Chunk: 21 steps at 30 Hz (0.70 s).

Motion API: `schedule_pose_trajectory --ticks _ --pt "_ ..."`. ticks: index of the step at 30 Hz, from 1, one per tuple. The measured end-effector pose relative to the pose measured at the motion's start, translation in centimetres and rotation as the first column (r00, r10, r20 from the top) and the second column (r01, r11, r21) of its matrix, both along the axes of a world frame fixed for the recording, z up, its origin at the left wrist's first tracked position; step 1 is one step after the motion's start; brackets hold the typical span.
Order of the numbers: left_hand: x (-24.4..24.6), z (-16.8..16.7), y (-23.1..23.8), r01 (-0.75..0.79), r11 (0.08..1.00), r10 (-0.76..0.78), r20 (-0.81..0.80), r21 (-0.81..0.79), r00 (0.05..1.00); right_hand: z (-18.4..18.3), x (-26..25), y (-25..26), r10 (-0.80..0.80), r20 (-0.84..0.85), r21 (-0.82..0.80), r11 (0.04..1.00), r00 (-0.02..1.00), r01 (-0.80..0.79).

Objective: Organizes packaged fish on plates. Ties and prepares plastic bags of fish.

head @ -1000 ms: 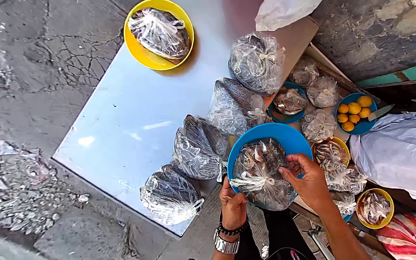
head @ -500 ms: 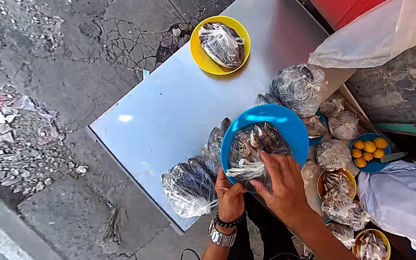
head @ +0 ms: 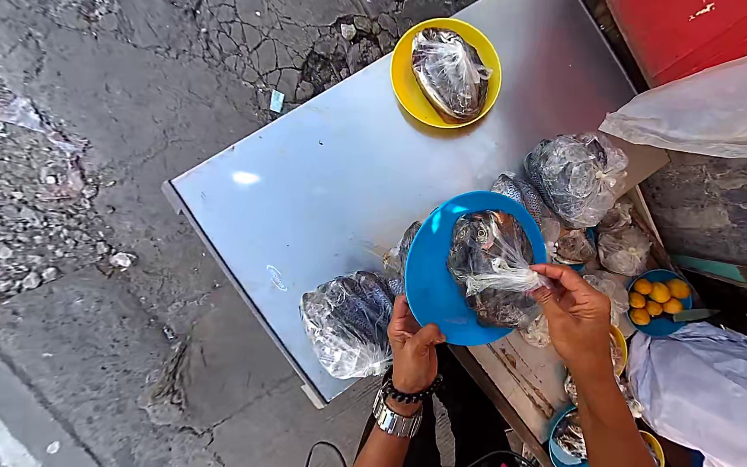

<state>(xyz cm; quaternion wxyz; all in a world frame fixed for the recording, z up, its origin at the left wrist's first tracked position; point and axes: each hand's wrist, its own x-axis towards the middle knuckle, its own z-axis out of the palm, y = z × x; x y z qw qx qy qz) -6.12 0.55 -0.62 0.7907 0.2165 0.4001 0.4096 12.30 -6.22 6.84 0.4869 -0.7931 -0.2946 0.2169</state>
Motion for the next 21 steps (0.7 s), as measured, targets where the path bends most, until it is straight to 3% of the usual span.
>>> schedule_pose_trajectory --ticks 6,11,16,21 --pt "0.1 0.1 0.1 -0.006 1.000 0.006 0.029 -0.009 1.000 0.0 -0.7 0.6 0.108 0.185 -0.151 0.985 0.977 -0.081" --pt "-0.5 1.1 2.1 -0.050 0.994 0.053 0.033 -0.093 0.998 1.1 -2.4 4.0 0.180 0.372 -0.101 0.983 0.910 -0.153" --pt "-2.2 0.9 10.1 -0.083 0.992 0.089 -0.069 0.092 0.994 0.8 -3.7 10.1 0.333 0.419 -0.111 0.942 0.845 -0.317" --pt "-4.0 -2.8 19.1 -0.062 0.992 0.086 -0.234 0.109 0.968 -3.1 -7.0 15.1 0.559 0.466 -0.314 0.829 0.686 -0.462"
